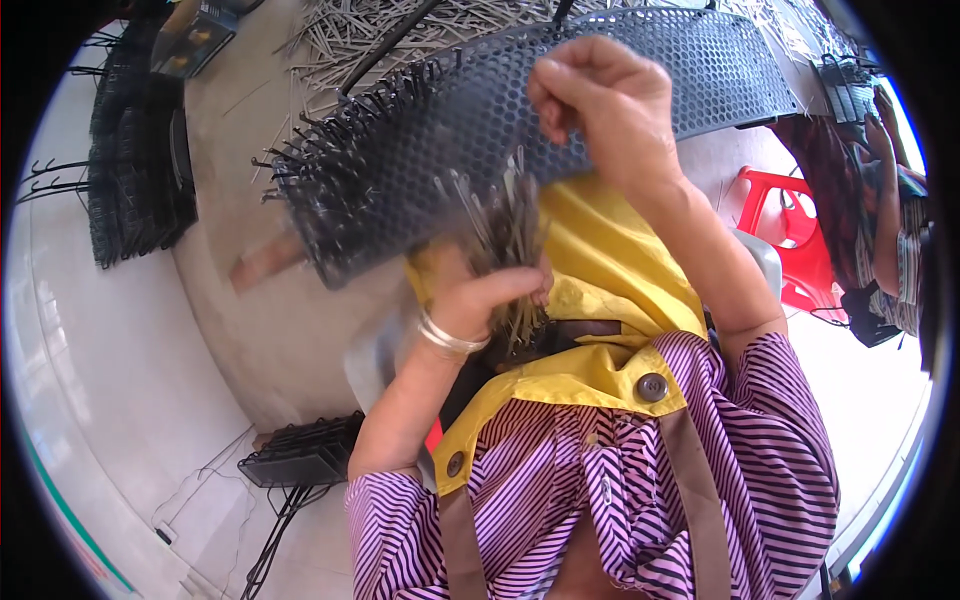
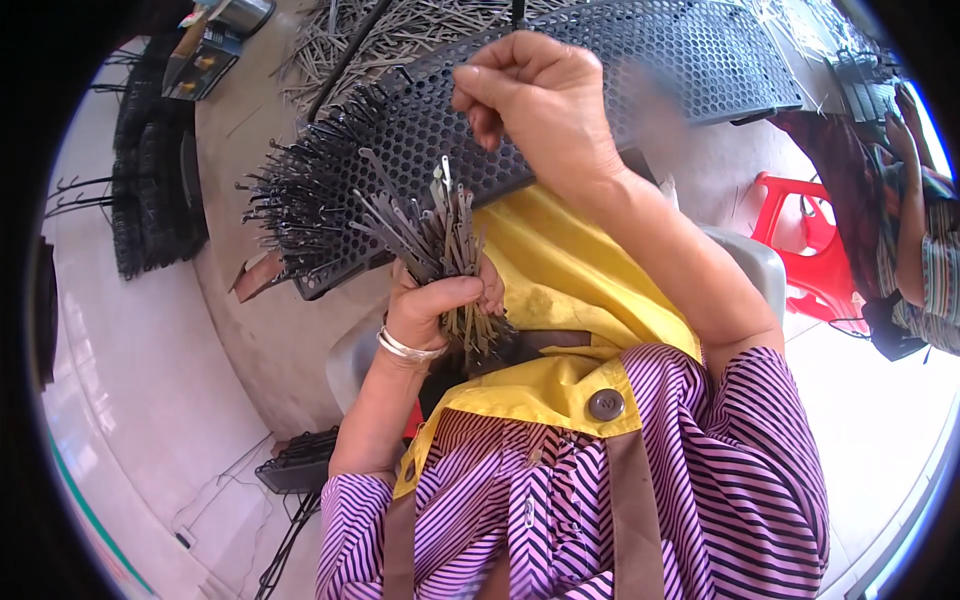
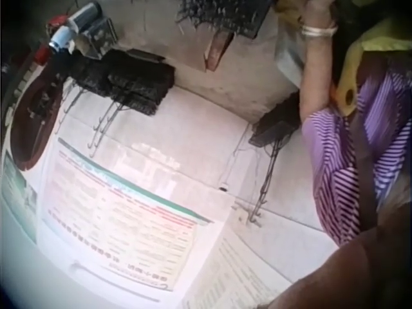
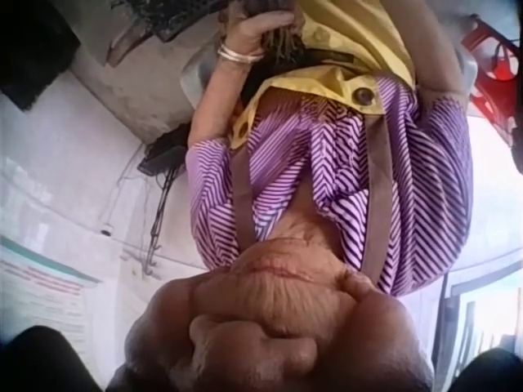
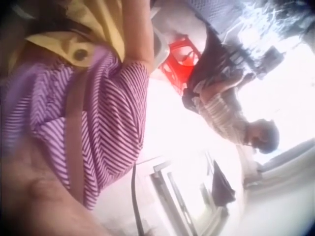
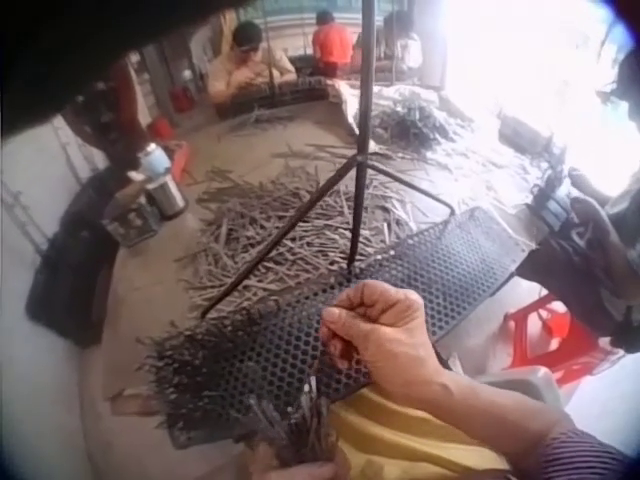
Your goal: Manually inserting thin metal rods into a perforated assembly tray.
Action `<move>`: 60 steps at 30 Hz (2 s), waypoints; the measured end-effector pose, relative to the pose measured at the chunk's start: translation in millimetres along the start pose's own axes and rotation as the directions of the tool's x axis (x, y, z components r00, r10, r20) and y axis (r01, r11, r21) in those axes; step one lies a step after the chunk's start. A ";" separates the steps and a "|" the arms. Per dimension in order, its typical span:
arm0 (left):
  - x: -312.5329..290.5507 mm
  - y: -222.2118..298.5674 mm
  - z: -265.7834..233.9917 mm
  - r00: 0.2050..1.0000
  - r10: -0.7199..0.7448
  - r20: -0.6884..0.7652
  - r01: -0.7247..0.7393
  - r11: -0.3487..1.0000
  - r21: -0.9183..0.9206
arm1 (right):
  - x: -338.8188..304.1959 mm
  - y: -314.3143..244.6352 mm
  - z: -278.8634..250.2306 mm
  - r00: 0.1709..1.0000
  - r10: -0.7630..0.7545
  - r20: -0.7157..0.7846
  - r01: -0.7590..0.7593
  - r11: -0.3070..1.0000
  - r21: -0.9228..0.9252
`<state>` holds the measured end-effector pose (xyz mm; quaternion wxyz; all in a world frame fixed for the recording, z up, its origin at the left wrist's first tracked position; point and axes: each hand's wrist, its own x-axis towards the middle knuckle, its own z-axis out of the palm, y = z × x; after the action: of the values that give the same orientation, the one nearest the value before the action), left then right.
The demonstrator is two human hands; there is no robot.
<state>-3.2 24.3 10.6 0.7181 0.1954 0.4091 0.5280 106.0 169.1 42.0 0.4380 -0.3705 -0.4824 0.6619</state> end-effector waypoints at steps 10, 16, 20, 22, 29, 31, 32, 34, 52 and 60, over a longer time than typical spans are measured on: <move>-0.5 -1.5 -6.4 0.999 0.040 0.009 -0.039 0.994 -0.101 | -22.8 3.4 6.8 0.989 0.145 0.001 -0.135 0.929 -0.346; -3.1 -0.5 -1.4 1.000 0.023 0.006 -0.022 0.994 -0.107 | -31.0 0.9 4.4 0.954 0.301 0.018 -0.291 0.935 -0.204; -1.4 -3.6 -3.3 0.999 0.041 0.015 -0.041 0.999 0.013 | -28.4 5.3 7.9 0.953 0.303 0.025 -0.304 0.952 0.040; -0.2 -3.8 -3.6 0.999 0.041 0.012 -0.041 0.999 0.004 | -20.3 7.5 8.2 0.962 0.271 0.025 -0.273 0.960 0.060; 1.9 -7.5 -3.3 0.999 -0.016 -0.039 0.013 0.996 -0.084 | 36.7 -4.2 7.3 0.875 -0.471 -0.114 0.418 0.853 -0.312; 1.7 -7.6 -4.2 0.999 -0.019 -0.037 0.015 0.996 -0.088 | 44.4 -2.6 16.4 0.828 -0.545 -0.128 0.465 0.797 -0.385; 1.8 -7.9 -3.7 0.999 -0.017 -0.036 0.014 0.996 -0.085 | 53.8 1.4 18.0 0.643 -0.765 -0.022 0.729 0.621 -0.289; 1.8 -7.9 -3.6 0.999 -0.017 -0.037 0.014 0.996 -0.083 | 65.1 8.4 22.0 0.298 -0.951 0.087 0.932 0.270 -0.242; 4.3 -5.6 -5.0 0.999 0.006 -0.037 -0.007 0.999 -0.032 | 46.2 24.4 22.0 0.620 -0.646 0.446 0.747 0.310 -0.589; 2.1 -4.1 -5.7 0.997 -0.072 -0.033 0.069 0.994 -0.086 | 7.6 -11.9 17.0 0.842 0.071 0.535 0.171 0.905 -0.390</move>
<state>-5.1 23.9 3.5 0.7366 0.1407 0.4058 0.5224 90.5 172.7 57.3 0.2119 -0.2433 -0.7269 0.6063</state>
